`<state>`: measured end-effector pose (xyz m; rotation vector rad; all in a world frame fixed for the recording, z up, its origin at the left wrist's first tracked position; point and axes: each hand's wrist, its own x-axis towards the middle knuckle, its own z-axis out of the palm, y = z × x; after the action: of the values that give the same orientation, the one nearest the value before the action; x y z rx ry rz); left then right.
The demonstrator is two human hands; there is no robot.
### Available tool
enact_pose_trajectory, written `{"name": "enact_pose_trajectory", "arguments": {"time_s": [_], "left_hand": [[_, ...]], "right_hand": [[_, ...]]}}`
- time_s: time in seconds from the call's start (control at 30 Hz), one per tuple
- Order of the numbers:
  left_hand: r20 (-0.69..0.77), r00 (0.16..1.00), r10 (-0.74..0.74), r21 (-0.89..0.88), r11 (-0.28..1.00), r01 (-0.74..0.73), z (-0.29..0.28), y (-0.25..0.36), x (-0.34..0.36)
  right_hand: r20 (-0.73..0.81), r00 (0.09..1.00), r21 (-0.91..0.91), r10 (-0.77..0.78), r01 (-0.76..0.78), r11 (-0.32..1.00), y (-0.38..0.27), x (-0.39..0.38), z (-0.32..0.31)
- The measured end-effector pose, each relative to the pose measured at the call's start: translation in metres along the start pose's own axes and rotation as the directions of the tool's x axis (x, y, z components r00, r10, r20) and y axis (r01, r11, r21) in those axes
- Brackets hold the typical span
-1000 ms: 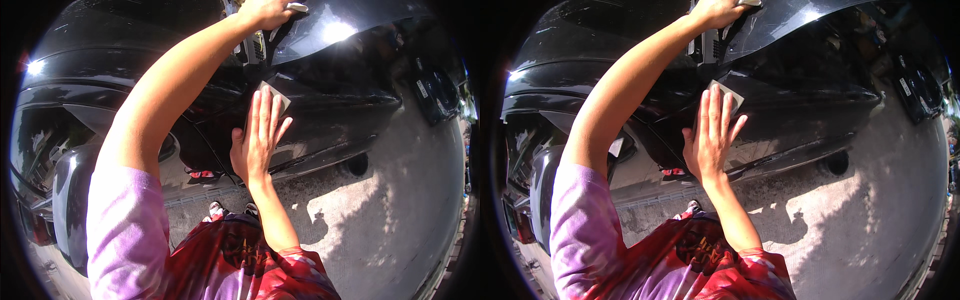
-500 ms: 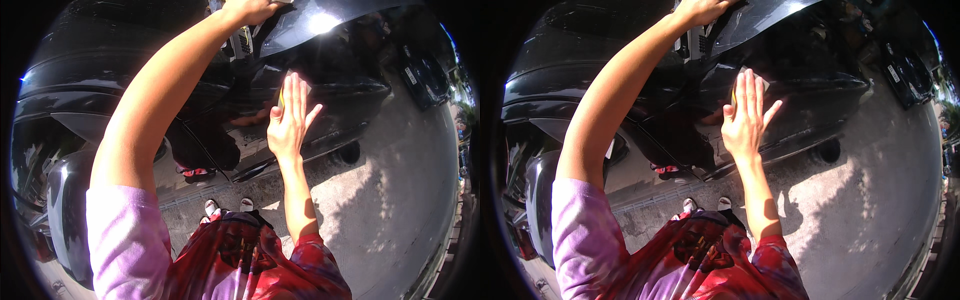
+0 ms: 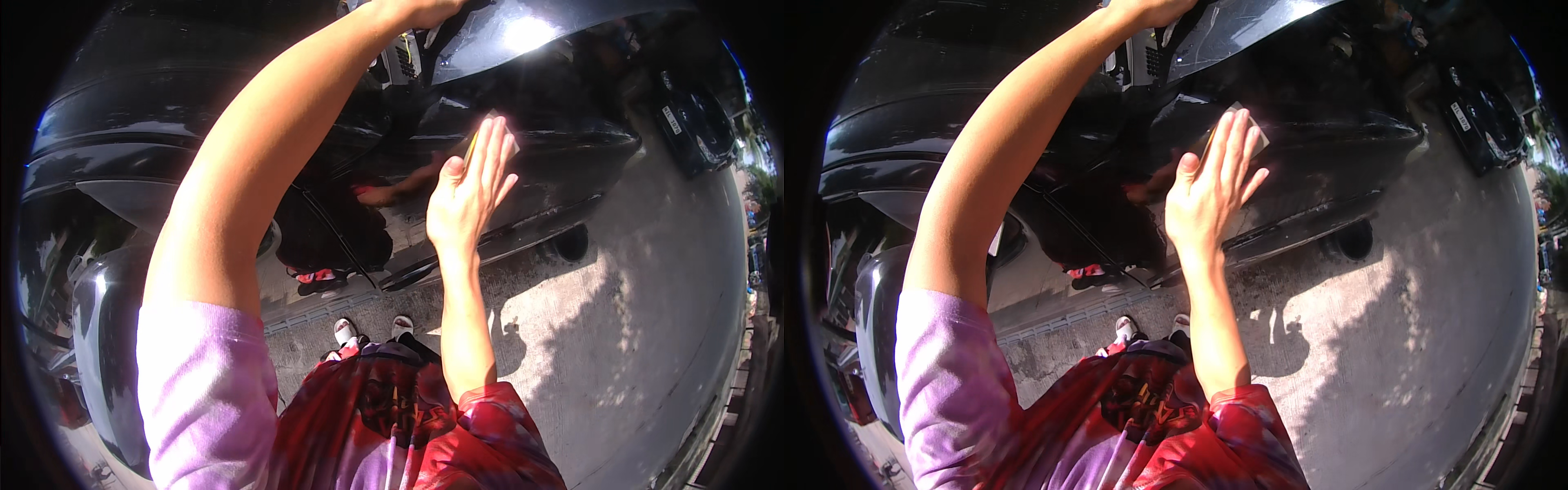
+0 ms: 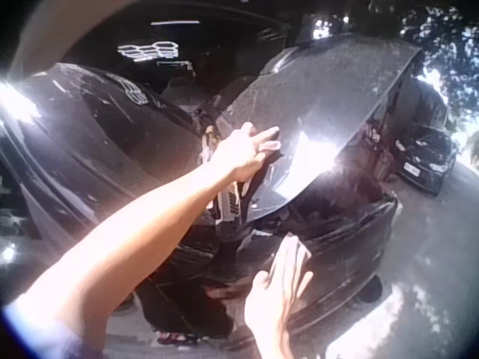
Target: The person sands the black paint on the front fender of a car using a small sanding block and a cloth, frequently dipping the block into a bucket of water.
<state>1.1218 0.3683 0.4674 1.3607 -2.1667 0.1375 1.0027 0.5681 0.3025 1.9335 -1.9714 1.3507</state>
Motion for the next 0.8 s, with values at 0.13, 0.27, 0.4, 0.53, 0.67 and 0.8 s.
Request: {"name": "enact_pose_trajectory", "arguments": {"time_s": [0.13,0.27,0.4,0.53,0.67,0.8], "left_hand": [[-0.11,0.97,0.219,0.109,0.972,-0.207,0.009,-0.036,0.01],[-0.118,0.975,0.188,0.047,0.982,-0.184,0.009,-0.015,0.002],[-0.053,0.998,0.023,-0.014,1.0,-0.024,-0.004,-0.014,-0.006],[-0.074,0.993,0.089,0.022,0.996,-0.087,-0.003,-0.019,-0.005],[-0.055,0.995,0.085,0.009,0.996,-0.085,0.001,-0.008,-0.004],[-0.119,0.992,0.049,-0.012,0.999,-0.051,-0.005,-0.016,-0.004]], "right_hand": [[0.175,0.952,0.015,-0.252,0.253,0.967,-0.02,-0.042,0.002],[0.013,0.999,-0.063,0.037,-0.037,0.997,0.051,0.039,-0.018],[0.192,0.981,0.125,-0.019,-0.005,0.992,-0.038,-0.092,0.015],[0.19,0.976,-0.002,-0.104,0.107,0.994,-0.033,-0.009,-0.006],[0.133,0.986,0.049,-0.103,0.097,0.994,-0.039,-0.05,-0.005],[0.13,0.975,0.002,-0.178,0.179,0.984,-0.043,-0.027,-0.006]]}}
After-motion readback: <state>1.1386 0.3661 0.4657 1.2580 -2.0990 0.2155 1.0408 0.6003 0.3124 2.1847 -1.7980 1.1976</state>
